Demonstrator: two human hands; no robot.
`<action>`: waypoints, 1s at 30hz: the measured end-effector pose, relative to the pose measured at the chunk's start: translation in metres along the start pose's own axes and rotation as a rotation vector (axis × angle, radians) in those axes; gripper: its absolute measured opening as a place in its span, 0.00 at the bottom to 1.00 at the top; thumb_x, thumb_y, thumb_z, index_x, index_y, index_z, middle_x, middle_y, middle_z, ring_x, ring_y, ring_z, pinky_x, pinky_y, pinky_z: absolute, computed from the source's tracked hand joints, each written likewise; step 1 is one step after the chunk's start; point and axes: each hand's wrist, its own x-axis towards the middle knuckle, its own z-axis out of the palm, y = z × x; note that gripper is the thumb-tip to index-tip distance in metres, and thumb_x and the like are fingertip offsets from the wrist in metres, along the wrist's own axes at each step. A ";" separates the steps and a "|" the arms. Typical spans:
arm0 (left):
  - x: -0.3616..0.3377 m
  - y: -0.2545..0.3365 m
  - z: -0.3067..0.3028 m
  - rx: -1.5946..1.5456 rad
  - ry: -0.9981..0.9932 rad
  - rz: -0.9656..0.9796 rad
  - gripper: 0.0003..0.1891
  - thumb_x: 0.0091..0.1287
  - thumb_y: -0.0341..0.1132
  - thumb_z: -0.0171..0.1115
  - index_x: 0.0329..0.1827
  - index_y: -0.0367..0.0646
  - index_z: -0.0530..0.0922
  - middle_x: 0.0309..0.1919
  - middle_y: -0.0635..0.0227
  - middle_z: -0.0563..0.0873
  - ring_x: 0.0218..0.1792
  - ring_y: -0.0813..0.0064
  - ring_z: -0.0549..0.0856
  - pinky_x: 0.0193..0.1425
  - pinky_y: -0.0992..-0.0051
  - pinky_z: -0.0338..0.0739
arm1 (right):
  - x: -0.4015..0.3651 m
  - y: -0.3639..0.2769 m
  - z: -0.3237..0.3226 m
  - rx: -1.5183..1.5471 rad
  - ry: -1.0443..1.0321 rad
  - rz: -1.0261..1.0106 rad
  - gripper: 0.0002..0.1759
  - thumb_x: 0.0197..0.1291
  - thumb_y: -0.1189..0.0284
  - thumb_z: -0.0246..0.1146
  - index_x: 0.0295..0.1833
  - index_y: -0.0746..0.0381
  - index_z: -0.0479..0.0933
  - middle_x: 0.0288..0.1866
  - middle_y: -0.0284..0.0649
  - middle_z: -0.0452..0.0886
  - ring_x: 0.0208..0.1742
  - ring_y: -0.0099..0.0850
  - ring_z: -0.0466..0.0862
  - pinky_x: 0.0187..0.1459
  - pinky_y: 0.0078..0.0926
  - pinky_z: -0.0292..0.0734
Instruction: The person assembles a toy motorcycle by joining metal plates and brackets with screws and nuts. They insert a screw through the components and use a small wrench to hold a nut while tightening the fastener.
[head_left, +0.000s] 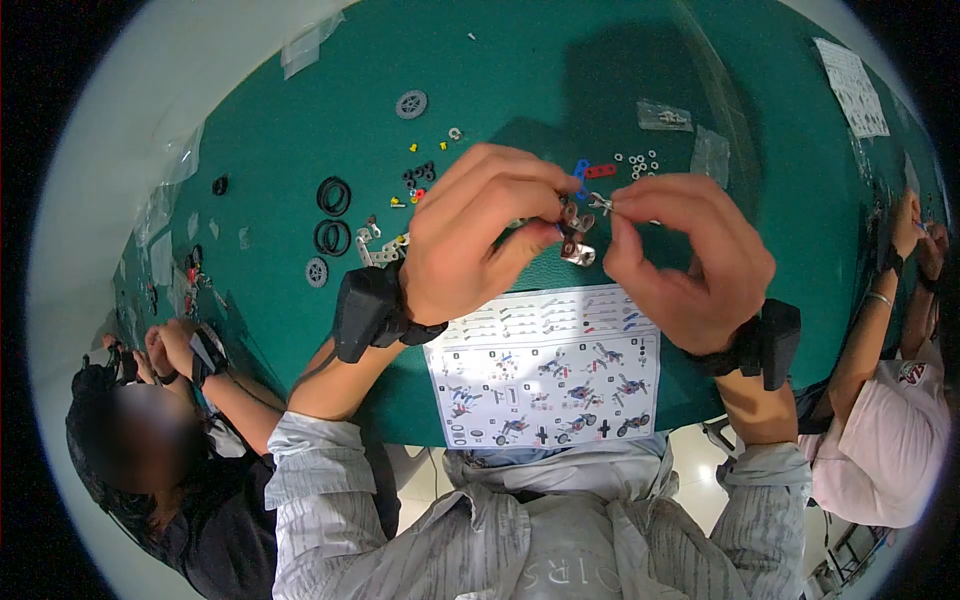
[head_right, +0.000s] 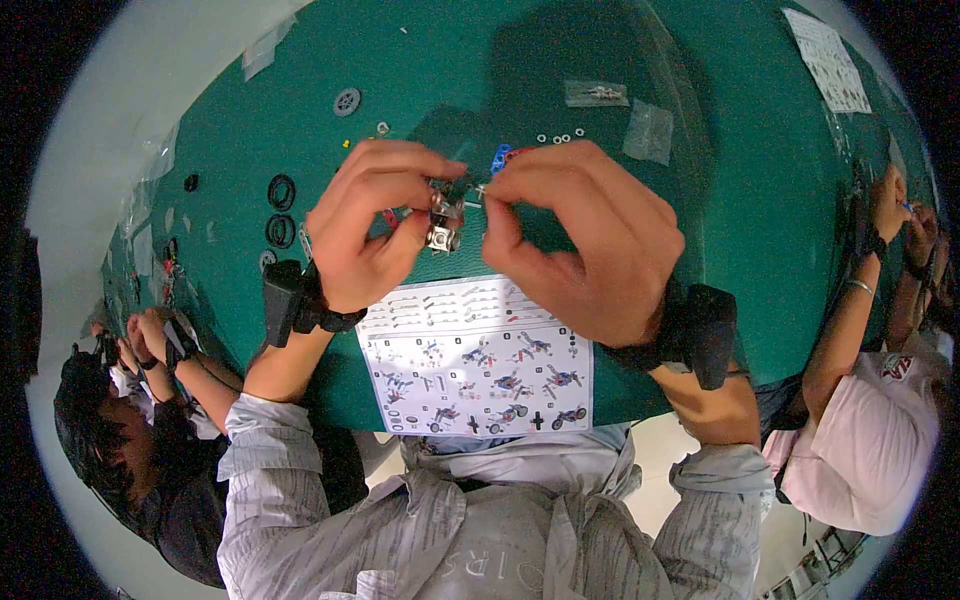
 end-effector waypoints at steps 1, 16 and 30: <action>-0.001 0.000 -0.001 -0.015 -0.007 -0.008 0.15 0.54 0.17 0.70 0.43 0.39 0.78 0.48 0.54 0.89 0.46 0.57 0.88 0.52 0.63 0.81 | 0.000 0.001 0.000 0.007 0.006 0.002 0.15 0.46 0.85 0.74 0.41 0.63 0.83 0.39 0.44 0.87 0.39 0.39 0.90 0.41 0.29 0.85; 0.005 0.005 -0.004 -0.012 -0.002 0.038 0.18 0.51 0.20 0.75 0.46 0.37 0.87 0.46 0.61 0.91 0.46 0.61 0.89 0.50 0.67 0.82 | -0.004 0.006 0.003 0.206 0.030 0.226 0.12 0.49 0.85 0.73 0.41 0.65 0.83 0.38 0.44 0.87 0.40 0.35 0.90 0.42 0.27 0.86; 0.008 0.004 -0.011 -0.039 -0.060 0.200 0.17 0.50 0.23 0.80 0.44 0.39 0.87 0.43 0.61 0.89 0.43 0.60 0.89 0.45 0.67 0.83 | 0.002 0.002 -0.004 0.095 -0.074 -0.057 0.15 0.47 0.84 0.75 0.41 0.63 0.83 0.39 0.41 0.87 0.40 0.37 0.90 0.41 0.29 0.86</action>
